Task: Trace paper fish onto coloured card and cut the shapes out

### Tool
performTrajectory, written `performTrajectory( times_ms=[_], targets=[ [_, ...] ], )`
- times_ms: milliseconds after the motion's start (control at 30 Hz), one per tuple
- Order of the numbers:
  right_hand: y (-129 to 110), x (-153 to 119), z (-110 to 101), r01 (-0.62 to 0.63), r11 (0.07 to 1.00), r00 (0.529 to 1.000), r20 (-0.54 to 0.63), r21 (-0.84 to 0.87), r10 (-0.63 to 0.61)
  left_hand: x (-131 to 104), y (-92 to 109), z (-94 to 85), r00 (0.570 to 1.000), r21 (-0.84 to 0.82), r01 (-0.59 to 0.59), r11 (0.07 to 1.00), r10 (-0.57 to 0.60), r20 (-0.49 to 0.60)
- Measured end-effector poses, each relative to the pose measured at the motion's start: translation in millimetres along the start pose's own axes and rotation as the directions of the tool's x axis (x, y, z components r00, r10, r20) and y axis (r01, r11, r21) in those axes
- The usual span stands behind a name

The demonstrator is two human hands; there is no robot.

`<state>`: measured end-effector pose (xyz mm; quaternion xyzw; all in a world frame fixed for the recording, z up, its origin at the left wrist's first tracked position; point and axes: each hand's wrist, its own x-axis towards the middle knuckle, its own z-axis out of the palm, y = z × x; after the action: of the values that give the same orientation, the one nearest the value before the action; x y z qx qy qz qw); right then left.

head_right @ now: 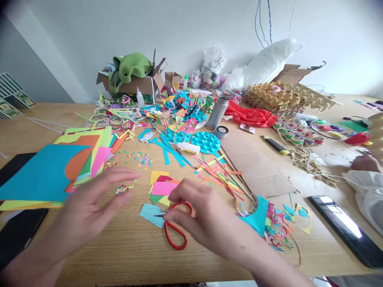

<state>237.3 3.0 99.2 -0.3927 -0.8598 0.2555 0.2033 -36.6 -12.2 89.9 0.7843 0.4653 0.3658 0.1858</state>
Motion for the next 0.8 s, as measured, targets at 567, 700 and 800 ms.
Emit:
performTrajectory(
  times_ms=[567,700,800],
  targets=[
    [22.1,-10.1,86.6,-0.123,0.892,0.966,0.152,-0.434,0.207,-4.8,-57.3,79.2,0.854,0.131,0.141,0.981,-0.187,0.485],
    [25.3,-13.3,89.6,-0.132,0.893,0.963,0.159,-0.429,0.218,-5.0,-60.1,81.0,0.854,0.058,0.188,0.98,-0.193,0.482],
    [28.6,-17.9,94.8,-0.156,0.895,0.962,0.141,-0.419,0.233,-2.5,-58.8,80.7,0.826,0.025,0.266,0.964,-0.242,0.508]
  ],
)
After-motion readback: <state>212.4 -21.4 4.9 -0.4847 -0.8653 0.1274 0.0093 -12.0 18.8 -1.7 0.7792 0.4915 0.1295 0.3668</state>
